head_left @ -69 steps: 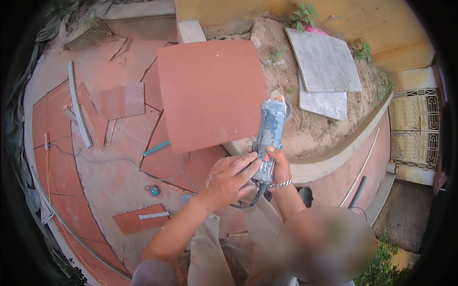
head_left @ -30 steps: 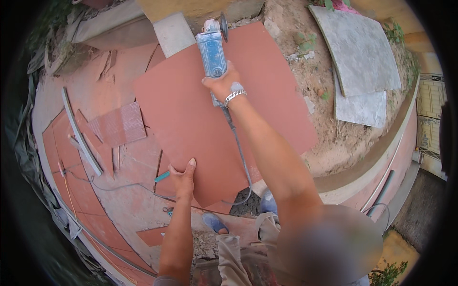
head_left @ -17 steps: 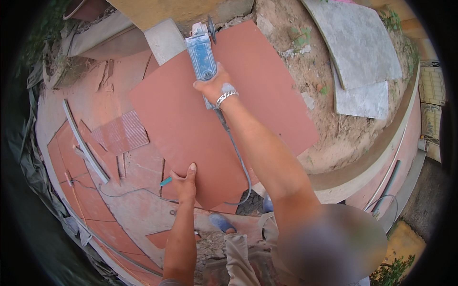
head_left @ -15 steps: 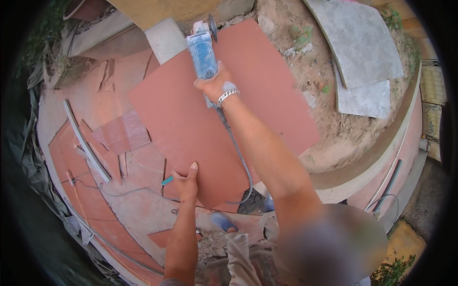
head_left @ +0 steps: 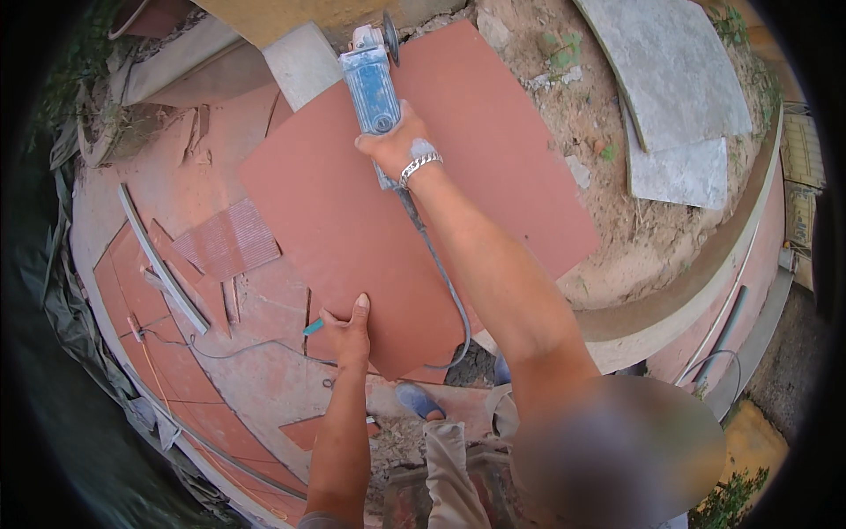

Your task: The person measures a red tile and a floor area with a tape measure, marks the tile, and cuts it with an angle grinder. The person then places the cut tile onto the prepared floor area.

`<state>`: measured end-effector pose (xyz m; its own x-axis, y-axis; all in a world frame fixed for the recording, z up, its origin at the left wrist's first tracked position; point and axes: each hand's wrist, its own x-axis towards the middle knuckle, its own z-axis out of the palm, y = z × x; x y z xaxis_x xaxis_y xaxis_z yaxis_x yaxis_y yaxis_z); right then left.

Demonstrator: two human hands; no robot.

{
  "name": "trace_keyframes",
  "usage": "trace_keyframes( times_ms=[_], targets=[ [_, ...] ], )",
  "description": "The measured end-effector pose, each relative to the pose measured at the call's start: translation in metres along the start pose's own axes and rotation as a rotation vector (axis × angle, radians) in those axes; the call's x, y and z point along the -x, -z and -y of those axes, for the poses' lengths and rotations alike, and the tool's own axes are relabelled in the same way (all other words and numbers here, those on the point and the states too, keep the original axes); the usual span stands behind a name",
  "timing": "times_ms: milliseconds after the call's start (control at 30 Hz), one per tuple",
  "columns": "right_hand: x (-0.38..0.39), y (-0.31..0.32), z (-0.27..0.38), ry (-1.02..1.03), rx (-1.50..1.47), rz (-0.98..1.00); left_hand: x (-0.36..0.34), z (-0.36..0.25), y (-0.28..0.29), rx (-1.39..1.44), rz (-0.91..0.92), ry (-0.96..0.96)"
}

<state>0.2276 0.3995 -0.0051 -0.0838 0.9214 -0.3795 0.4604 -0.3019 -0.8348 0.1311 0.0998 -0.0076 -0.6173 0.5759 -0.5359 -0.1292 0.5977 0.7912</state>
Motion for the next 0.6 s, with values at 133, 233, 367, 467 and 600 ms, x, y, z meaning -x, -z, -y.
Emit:
trace_keyframes(
  times_ms=[133, 233, 367, 467, 600],
  targets=[
    [-0.0002, -0.0014, -0.0023, 0.001, 0.015, -0.018, 0.0005, -0.0019, -0.0008, -0.013, -0.010, 0.010],
    [0.0006, -0.0012, -0.0020, 0.002, 0.016, -0.006, 0.0005, -0.0017, -0.0010, -0.044, -0.018, 0.007],
    [0.0007, -0.0007, 0.0005, -0.006, 0.007, 0.012, -0.0012, 0.0015, -0.0004, -0.016, -0.011, -0.016],
    [0.0007, 0.0013, 0.0029, -0.014, 0.006, 0.031, -0.0018, 0.0039, 0.0008, -0.036, -0.011, -0.005],
    [0.0033, 0.0035, 0.0070, -0.013, 0.058, 0.011, -0.0018, 0.0051, 0.0003, -0.006, -0.013, -0.019]
  ],
)
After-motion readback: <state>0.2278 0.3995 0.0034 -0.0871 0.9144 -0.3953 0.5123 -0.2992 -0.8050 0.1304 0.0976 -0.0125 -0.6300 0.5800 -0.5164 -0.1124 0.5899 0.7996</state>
